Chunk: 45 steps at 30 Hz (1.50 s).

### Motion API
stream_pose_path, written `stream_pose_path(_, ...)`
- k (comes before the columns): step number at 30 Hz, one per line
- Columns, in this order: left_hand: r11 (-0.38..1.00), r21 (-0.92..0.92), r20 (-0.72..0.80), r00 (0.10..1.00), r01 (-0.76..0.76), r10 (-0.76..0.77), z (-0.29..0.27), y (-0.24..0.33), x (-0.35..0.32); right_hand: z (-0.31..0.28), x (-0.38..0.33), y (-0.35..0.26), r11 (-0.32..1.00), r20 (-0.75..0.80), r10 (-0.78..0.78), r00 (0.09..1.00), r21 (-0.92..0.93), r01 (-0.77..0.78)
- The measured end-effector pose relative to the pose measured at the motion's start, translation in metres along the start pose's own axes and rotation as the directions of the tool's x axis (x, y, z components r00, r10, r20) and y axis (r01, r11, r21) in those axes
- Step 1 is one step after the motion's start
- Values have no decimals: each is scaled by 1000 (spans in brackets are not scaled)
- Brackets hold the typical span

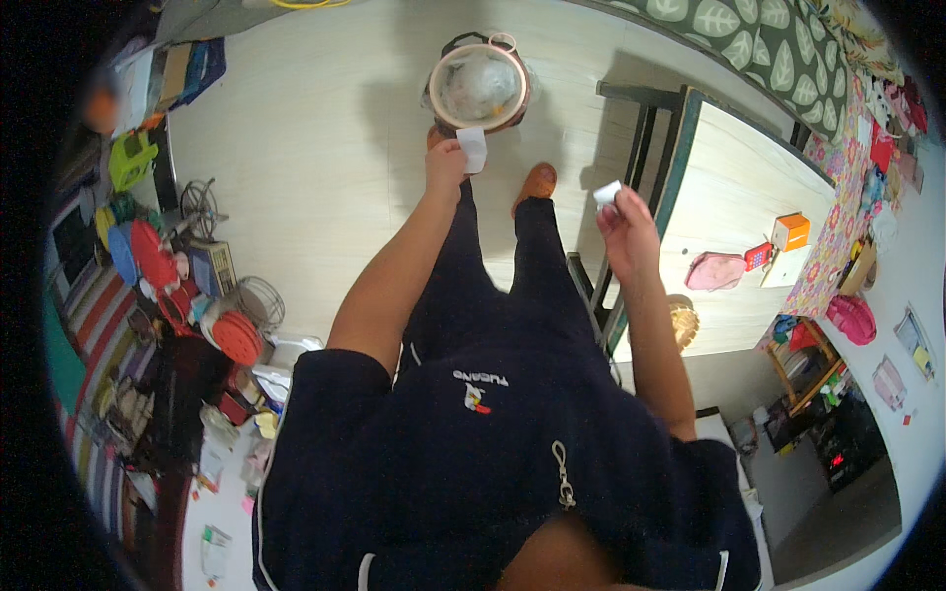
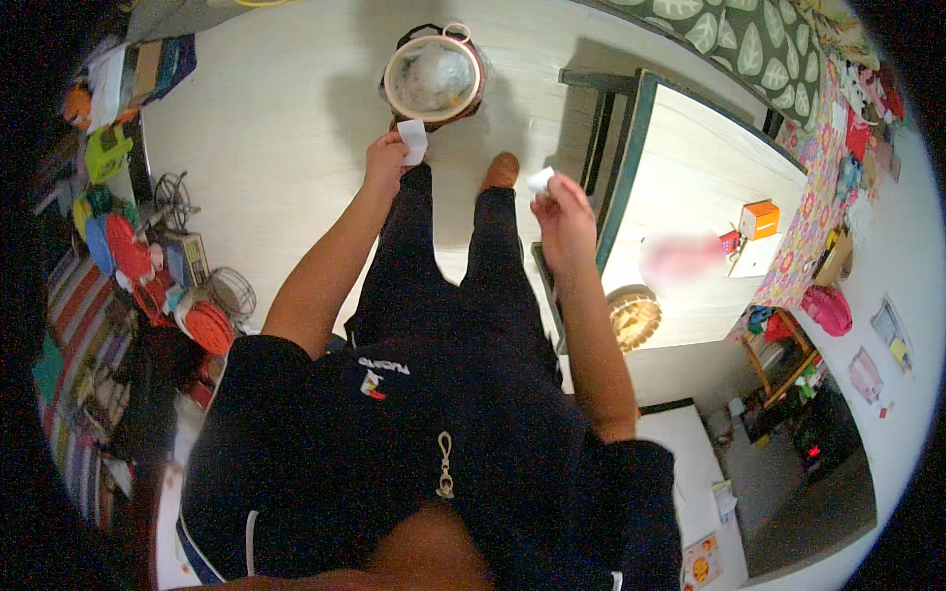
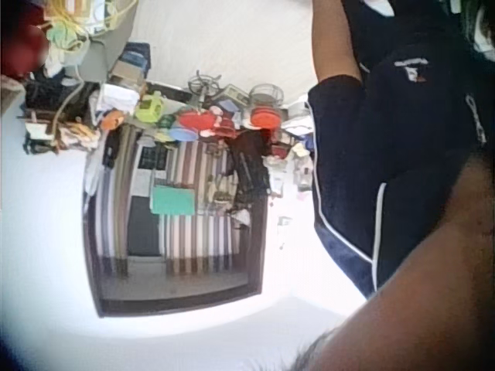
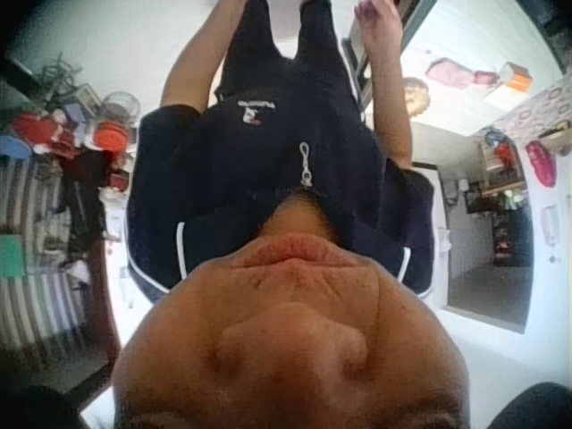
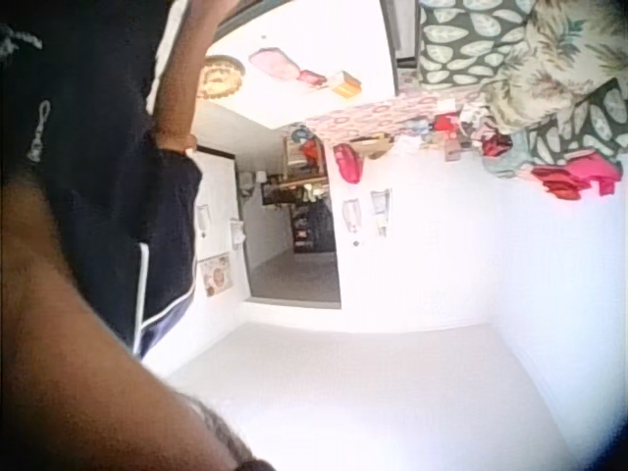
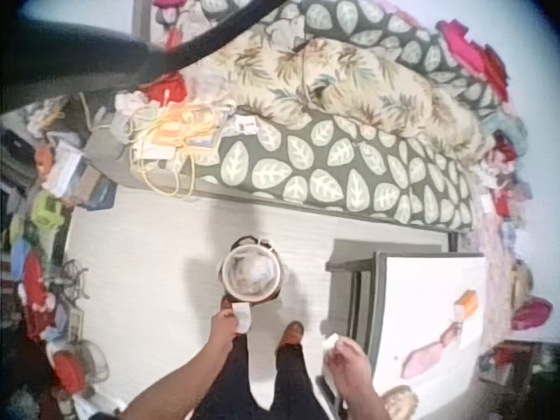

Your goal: The person walks around a cluttered room, opens a drawer to place small items inside, and then picks up a yellow extension cord from a sofa. They proceed to coil the cord neatly by hand and place it on a nearby table.

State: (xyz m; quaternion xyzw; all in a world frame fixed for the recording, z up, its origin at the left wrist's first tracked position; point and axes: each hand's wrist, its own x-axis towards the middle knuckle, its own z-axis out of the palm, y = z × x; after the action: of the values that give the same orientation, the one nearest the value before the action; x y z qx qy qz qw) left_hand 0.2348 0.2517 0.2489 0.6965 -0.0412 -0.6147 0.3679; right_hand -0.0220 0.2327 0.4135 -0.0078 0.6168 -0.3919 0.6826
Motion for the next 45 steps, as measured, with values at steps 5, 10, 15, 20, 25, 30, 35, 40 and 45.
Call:
stream_pose_path(5,771,625,-89,970,-123,226,-15,-11,140,18,20,74,980,-109,84,990,188,-62)
stream_pose_path(10,895,441,-69,991,-70,111,-13,-26,225,57,55,135,977,-224,180,958,151,-148)
stream_pose_path(15,925,380,-23,1000,22,-14,-16,-59,253,96,169,167,997,-224,-71,972,-18,69)
stream_pose_path(20,972,234,156,986,20,-57,-1,-58,234,101,295,203,446,176,-629,757,-716,537)
stream_pose_path(25,992,110,232,969,64,-88,-18,-72,249,99,309,230,54,507,-475,719,-799,599)
stream_pose_path(30,978,-25,256,947,208,-194,-19,-71,245,88,305,232,-103,619,-388,682,-765,636)
stream_pose_path(35,948,-159,223,946,275,-237,-22,-66,241,95,302,226,488,318,-339,885,-745,455)
stream_pose_path(40,982,-6,267,947,189,-180,-23,-62,237,94,309,214,985,-162,-84,983,-165,57)
stream_pose_path(45,967,246,232,965,63,-122,-6,-33,214,84,314,220,942,-99,51,994,-325,-80)
